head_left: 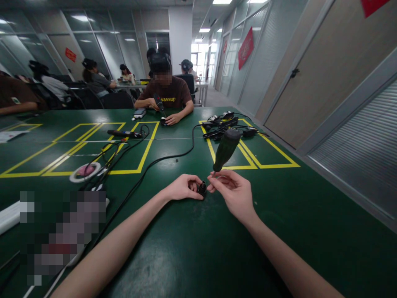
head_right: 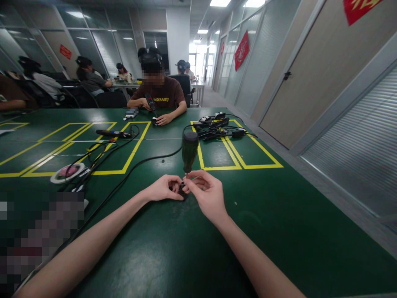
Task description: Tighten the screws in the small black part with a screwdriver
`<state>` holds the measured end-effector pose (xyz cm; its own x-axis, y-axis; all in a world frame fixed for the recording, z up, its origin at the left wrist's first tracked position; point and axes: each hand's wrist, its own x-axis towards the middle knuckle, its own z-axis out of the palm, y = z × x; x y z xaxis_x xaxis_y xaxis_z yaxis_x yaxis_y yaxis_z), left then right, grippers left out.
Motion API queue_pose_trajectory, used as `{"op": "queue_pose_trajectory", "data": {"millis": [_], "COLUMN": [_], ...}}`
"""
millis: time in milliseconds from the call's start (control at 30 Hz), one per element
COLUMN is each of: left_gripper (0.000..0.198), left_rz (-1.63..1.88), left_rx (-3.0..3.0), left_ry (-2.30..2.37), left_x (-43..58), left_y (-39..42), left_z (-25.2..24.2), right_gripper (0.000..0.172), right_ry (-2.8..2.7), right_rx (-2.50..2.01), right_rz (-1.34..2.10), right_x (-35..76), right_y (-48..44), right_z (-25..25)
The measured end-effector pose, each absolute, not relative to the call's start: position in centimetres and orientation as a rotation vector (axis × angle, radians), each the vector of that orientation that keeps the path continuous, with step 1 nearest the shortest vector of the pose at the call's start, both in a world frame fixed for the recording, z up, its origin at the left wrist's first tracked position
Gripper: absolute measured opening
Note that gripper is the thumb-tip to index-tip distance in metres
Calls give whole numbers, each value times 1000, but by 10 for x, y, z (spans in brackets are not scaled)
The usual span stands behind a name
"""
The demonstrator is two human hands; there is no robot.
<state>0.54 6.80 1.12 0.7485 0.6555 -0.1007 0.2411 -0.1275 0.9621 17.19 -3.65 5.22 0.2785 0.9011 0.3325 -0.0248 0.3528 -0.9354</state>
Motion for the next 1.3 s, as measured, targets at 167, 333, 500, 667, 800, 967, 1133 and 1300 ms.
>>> {"op": "queue_pose_trajectory", "data": {"millis": [167,333,500,667,800,967,1133,1300], "left_gripper": [41,40,39,39,42,40,41,42], "left_rz": [410,388,390,394,386,386,382,369], "left_rx": [1710,1702,1686,1684,1665,1681,1681,1680], "left_ry": [717,713,692,682,685,683,672,666], "left_x": [5,5,4,5,6,5,4,5], "left_y": [68,67,66,66,66,66,67,68], "left_z": [12,14,15,15,14,13,10,10], "right_gripper": [29,23,25,31,29,26,25,14], "right_ry": [-1114,-1127,-1079,-1077,-1107,-1122,-1087,-1146], "right_rx": [-1015,-1006,-1007,-1027,-1034,-1002,-1016,-979], "right_rz": [776,776,793,773,770,798,784,683], "right_x": [171,173,172,172,173,173,174,174], "right_y": [-37,-36,-36,-36,-36,-36,-35,-34], "right_z": [52,50,49,50,50,51,49,47]}}
